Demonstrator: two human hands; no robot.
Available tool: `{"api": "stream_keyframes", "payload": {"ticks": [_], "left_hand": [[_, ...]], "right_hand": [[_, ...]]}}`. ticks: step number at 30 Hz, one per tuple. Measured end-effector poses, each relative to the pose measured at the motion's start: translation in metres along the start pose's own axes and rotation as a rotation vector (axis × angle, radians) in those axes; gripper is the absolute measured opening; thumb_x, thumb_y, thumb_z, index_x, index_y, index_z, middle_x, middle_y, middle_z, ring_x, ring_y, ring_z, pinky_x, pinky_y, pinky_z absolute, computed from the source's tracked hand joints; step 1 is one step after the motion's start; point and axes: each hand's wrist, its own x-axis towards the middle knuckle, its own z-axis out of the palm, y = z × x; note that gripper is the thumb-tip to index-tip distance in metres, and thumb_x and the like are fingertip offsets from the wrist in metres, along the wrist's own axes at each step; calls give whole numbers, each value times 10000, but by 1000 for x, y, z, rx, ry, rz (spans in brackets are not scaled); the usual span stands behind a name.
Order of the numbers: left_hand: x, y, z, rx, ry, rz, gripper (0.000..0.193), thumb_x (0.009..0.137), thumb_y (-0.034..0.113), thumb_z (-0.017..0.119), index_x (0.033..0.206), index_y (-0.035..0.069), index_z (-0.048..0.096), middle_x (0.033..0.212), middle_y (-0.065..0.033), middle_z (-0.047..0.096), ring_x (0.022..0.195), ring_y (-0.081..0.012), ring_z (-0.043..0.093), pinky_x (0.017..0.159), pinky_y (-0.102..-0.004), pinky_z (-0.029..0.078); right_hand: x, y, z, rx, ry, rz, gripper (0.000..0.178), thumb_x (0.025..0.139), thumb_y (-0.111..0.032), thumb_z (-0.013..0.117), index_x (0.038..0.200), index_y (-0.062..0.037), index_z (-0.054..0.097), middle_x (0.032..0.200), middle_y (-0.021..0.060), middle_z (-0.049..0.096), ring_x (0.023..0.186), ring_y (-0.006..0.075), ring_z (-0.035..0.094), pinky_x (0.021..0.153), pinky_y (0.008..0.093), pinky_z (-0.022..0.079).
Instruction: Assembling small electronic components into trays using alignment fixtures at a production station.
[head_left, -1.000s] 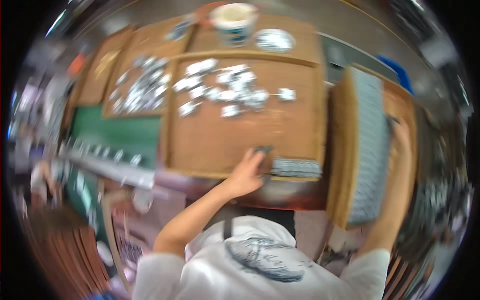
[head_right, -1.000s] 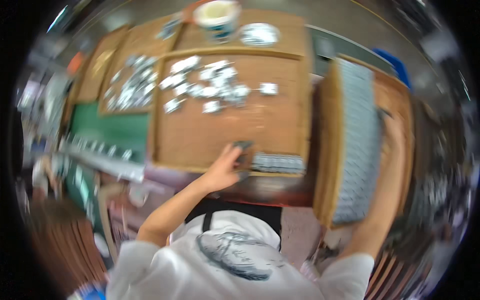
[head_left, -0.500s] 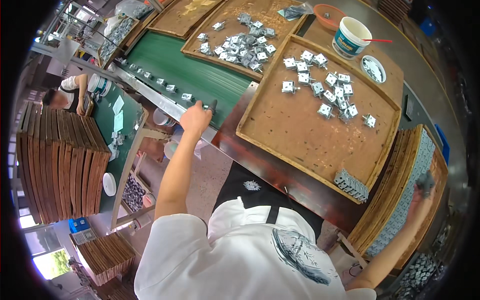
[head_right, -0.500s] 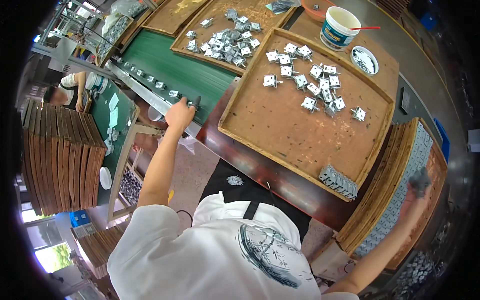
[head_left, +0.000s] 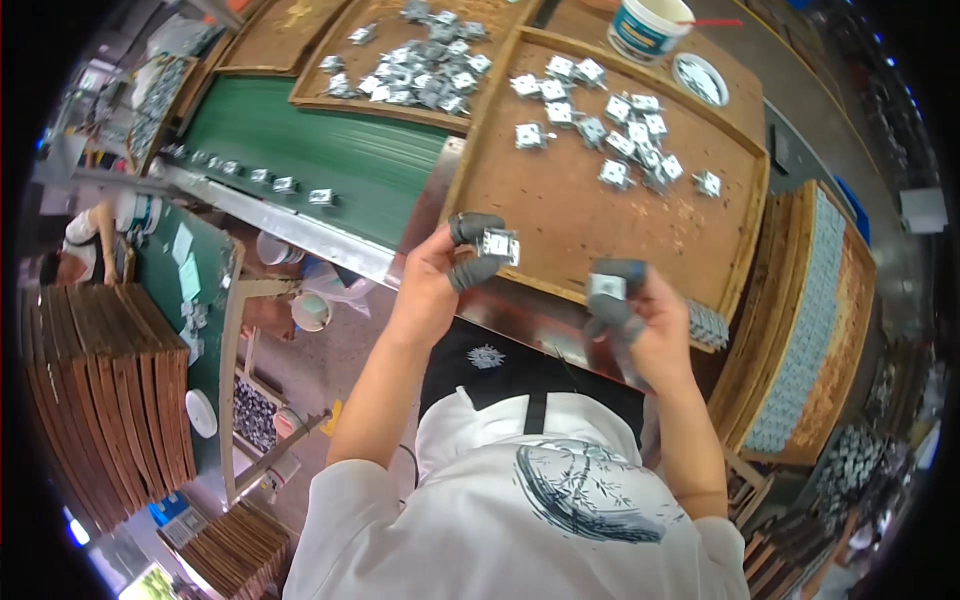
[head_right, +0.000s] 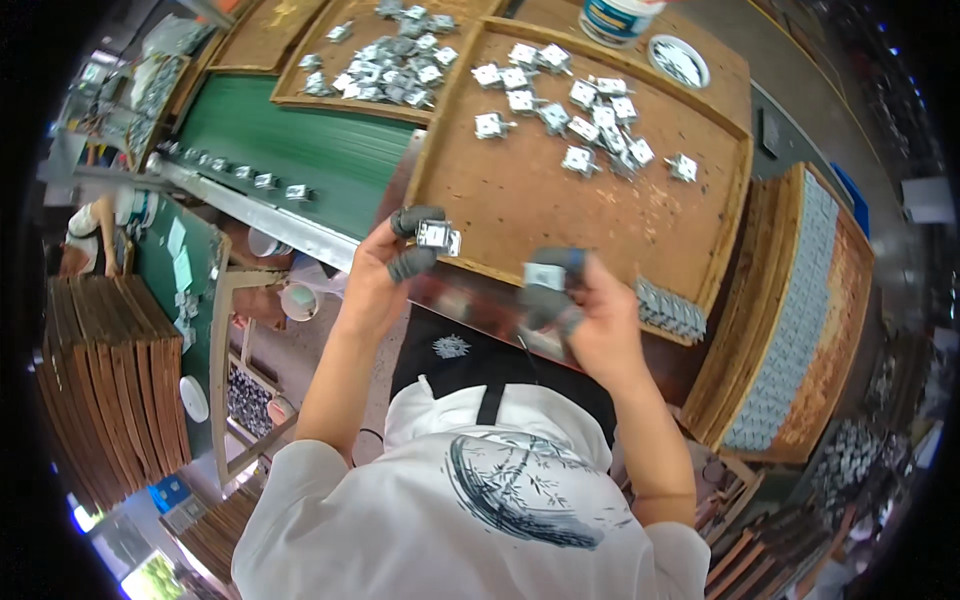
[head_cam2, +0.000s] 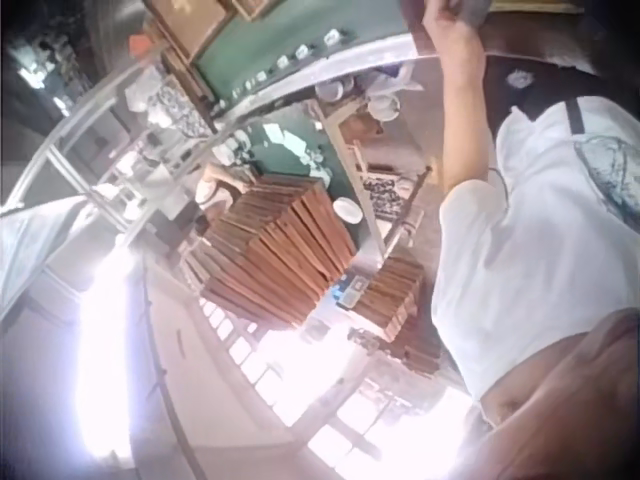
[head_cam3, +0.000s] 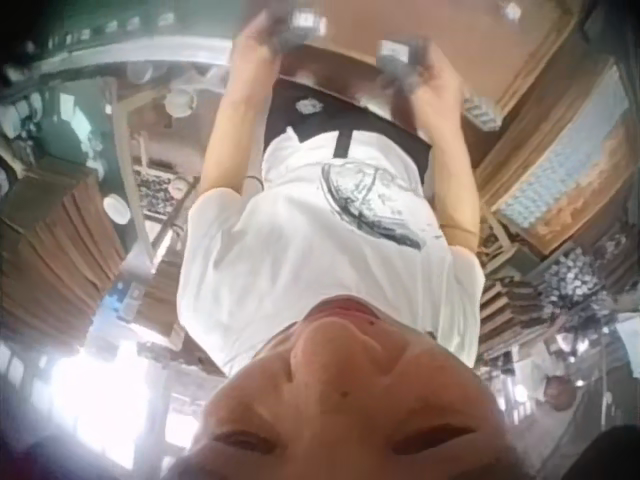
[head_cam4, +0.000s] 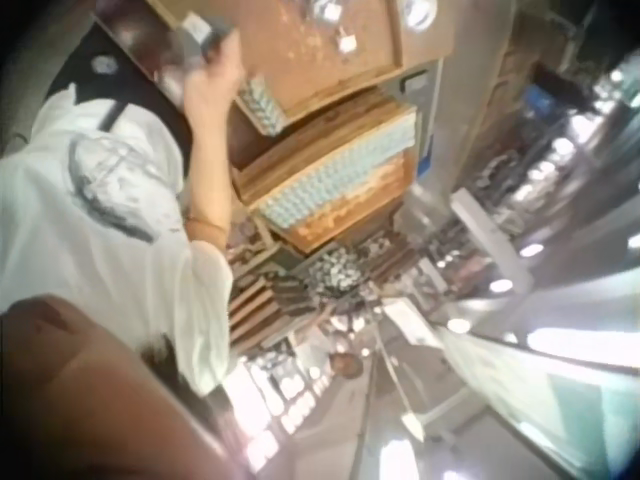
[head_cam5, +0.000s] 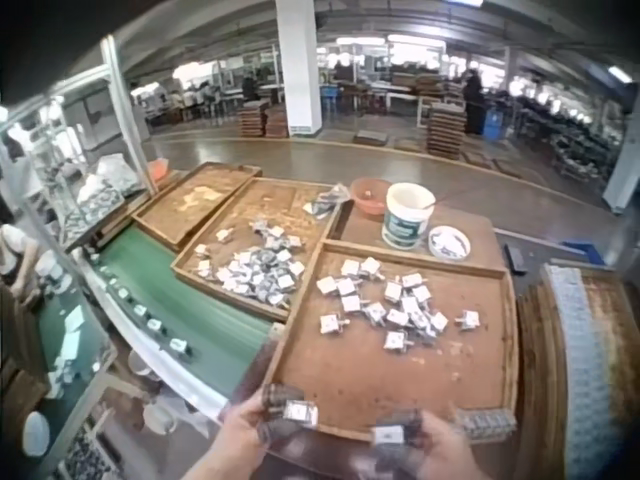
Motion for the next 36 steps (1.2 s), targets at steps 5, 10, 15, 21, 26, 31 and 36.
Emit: {"api": "stream_keyframes", "payload": {"ticks": [5,10,15,21,26,31,36], "left_hand": [[-19,-14,25,30,-186,24,382,839,-19,722,1212,-2,639,1155,-15,620,1069,-133,601,945,-287,485],[-23,-18,42,84,-251,16,381,859,-46,685,1231,0,620,1175,-19,602,1071,-132,599,923,-272,489],[-29,-32,67,351,-245,109,381,869,-111,607,1233,2,612,1176,-23,563,1069,-130,598,854,-259,517],[-21,-32,70,193,-285,-108,403,859,-143,580,1236,-4,607,1184,-32,551,1095,-148,585,903,-275,502],[-27,-53,84,342,-230,69,447,843,-159,554,1261,-7,591,1203,-51,541,1106,-168,576,925,-285,491],[-27,-45,97,698,-185,231,480,849,-136,571,1313,-10,566,1196,-72,543,1092,-168,576,923,-278,481],[-6,-35,80,322,-346,3,451,885,-61,631,1328,0,574,1207,-47,563,1087,-145,573,887,-273,492]], "right_hand": [[4,-14,13,-933,56,-540,261,797,-35,722,1037,6,627,869,147,633,754,292,661,634,364,529],[-4,-10,7,-943,61,-608,286,703,21,715,975,16,625,853,155,580,747,340,623,609,395,507],[-4,10,-5,-1087,171,-745,220,677,23,707,870,19,602,816,148,547,679,353,576,584,417,476],[-9,7,-23,-1019,97,-661,217,670,-8,726,831,18,582,787,145,543,675,351,582,582,418,474],[-8,23,-14,-1103,226,-724,227,663,-11,732,828,21,581,796,149,551,697,354,589,599,426,481],[0,40,-16,-1099,407,-798,236,657,-14,738,835,20,587,800,152,557,713,355,590,619,427,488],[-9,28,-33,-901,203,-627,244,652,-15,741,849,11,599,780,143,546,696,351,582,602,420,479]]}}
